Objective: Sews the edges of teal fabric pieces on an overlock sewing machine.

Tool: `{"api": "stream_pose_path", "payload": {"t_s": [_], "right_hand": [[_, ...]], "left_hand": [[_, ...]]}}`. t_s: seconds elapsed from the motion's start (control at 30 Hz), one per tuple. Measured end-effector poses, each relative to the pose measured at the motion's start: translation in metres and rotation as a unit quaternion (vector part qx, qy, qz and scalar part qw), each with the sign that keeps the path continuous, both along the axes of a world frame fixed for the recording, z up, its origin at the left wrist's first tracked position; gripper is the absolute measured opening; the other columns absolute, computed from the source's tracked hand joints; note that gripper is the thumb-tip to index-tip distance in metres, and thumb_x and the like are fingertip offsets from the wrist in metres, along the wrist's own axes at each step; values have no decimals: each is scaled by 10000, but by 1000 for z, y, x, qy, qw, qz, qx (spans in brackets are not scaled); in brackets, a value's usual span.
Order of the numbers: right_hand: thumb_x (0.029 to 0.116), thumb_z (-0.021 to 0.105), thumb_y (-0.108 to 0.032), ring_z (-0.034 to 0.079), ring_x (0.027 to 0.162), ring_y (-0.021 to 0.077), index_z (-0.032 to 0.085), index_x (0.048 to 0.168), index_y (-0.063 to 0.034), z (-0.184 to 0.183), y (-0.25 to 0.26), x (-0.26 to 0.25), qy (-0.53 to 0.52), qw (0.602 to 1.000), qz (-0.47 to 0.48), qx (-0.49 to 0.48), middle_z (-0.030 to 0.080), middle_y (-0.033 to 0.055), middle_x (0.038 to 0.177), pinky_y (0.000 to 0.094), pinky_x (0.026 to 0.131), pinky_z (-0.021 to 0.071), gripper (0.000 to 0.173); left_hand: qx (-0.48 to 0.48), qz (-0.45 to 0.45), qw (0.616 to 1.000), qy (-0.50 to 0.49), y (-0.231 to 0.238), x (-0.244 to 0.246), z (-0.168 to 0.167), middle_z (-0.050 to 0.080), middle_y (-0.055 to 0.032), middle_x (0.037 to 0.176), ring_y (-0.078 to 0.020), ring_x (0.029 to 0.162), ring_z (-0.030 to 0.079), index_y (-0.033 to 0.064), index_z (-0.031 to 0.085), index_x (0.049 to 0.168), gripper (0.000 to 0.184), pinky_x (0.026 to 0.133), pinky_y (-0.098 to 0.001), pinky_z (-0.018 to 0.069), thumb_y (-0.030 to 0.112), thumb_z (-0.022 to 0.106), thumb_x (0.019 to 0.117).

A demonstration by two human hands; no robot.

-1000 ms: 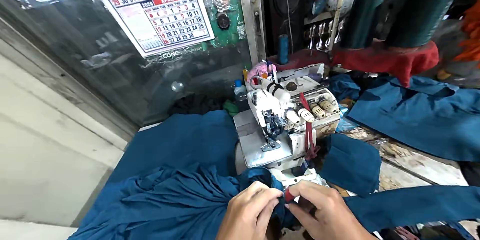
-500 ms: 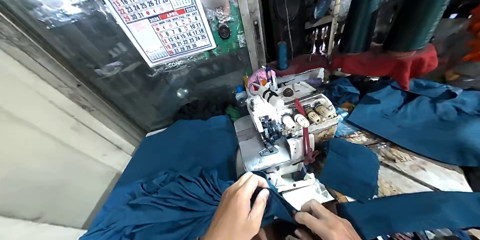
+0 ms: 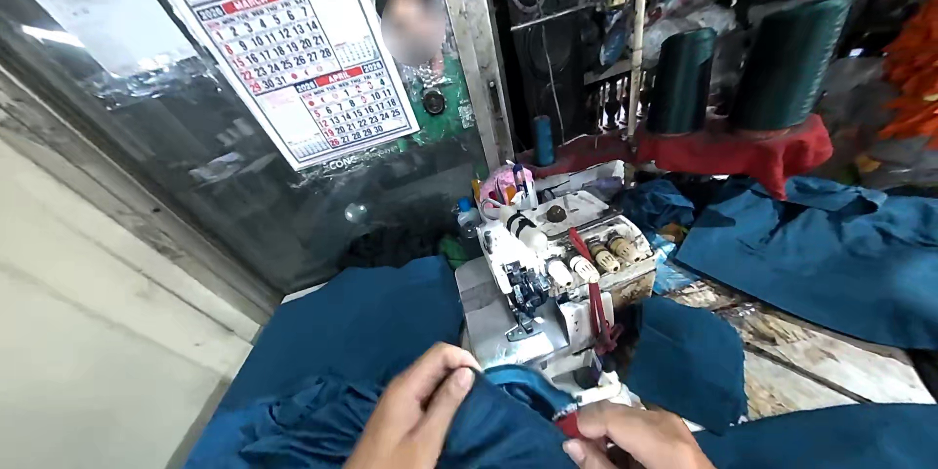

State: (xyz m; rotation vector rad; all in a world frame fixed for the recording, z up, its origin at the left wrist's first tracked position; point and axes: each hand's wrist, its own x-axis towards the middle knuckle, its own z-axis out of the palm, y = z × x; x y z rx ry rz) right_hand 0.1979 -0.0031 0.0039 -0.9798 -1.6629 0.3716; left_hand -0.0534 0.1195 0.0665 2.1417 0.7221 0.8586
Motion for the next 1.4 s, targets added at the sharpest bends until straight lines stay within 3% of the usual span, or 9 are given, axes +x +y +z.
{"api": "stream_pose_path", "payload": {"t_s": [0.2, 0.4, 0.5, 0.63, 0.77, 1.0, 1.13, 1.27, 1.4], "right_hand": [[941, 739, -312, 656, 633, 59, 735, 860, -150, -31, 45, -7, 141, 966, -136, -166, 700, -61, 742, 268, 569, 574, 181], [878, 798, -281, 588, 575, 105, 636, 877, -125, -53, 78, -19, 261, 940, -168, -143, 616, -17, 701, 271, 500, 512, 225], [897, 767, -297, 545, 562, 85, 610, 801, -144, -53, 88, -30, 266, 932, -211, -127, 559, -35, 659, 259, 493, 471, 239], [907, 726, -300, 504, 532, 64, 585, 730, -162, -49, 91, -40, 252, 924, -257, -131, 515, -58, 615, 251, 476, 424, 265], [915, 711, -355, 499, 521, 74, 584, 722, -168, -53, 89, -41, 257, 921, -249, -153, 502, -57, 597, 270, 471, 420, 297], [966, 696, -388, 638, 683, 102, 691, 1026, -129, -58, 22, 2, 60, 977, -73, -192, 671, -3, 829, 326, 607, 566, 266], [959, 701, -294, 695, 753, 99, 692, 1208, -131, -33, 14, 57, -9, 957, -256, -137, 680, 42, 1159, 310, 629, 640, 298], [928, 711, -375, 685, 750, 161, 603, 1219, -173, -16, 55, 71, -118, 918, -309, -218, 689, 12, 943, 424, 682, 605, 371], [946, 689, -303, 608, 569, 79, 632, 1086, -181, -9, 38, 78, -66, 947, -268, -167, 679, -51, 807, 304, 516, 556, 194]], "left_hand": [[104, 64, 976, 180, 67, 33, 35, 704, 125, 897, -34, 821, 680, 294, 711, 1009, 234, 729, -316, 605, 510, 632, 963], [66, 10, 943, 325, 114, 49, 25, 640, 99, 744, -43, 688, 620, 260, 691, 818, 333, 626, -298, 541, 589, 703, 868], [128, 67, 918, 369, 131, 64, 3, 725, 39, 873, -133, 853, 709, 245, 753, 980, 347, 774, -455, 605, 577, 681, 909], [255, 195, 873, 367, 128, 82, -24, 687, -35, 760, -263, 729, 697, 202, 722, 908, 330, 597, -544, 545, 519, 649, 854], [286, 240, 845, 384, 105, 83, -17, 667, -120, 1064, -336, 1000, 667, 128, 701, 1110, 524, 783, -568, 555, 583, 661, 853], [218, 149, 946, 190, 47, 53, -54, 642, -11, 1335, -214, 1300, 558, 250, 717, 1262, 368, 1057, -518, 474, 457, 553, 1005], [204, 182, 962, 16, 9, 54, -28, 691, -2, 1109, -149, 1089, 649, 147, 736, 1063, 186, 928, -375, 576, 272, 626, 979], [218, 140, 964, 55, -1, 77, -40, 703, 103, 1083, -71, 1064, 647, 258, 761, 1056, 158, 898, -332, 564, 326, 640, 982], [150, 83, 985, 36, -22, 52, -24, 729, 73, 972, -45, 872, 695, 167, 755, 1058, 171, 760, -258, 617, 280, 636, 1011]]}}
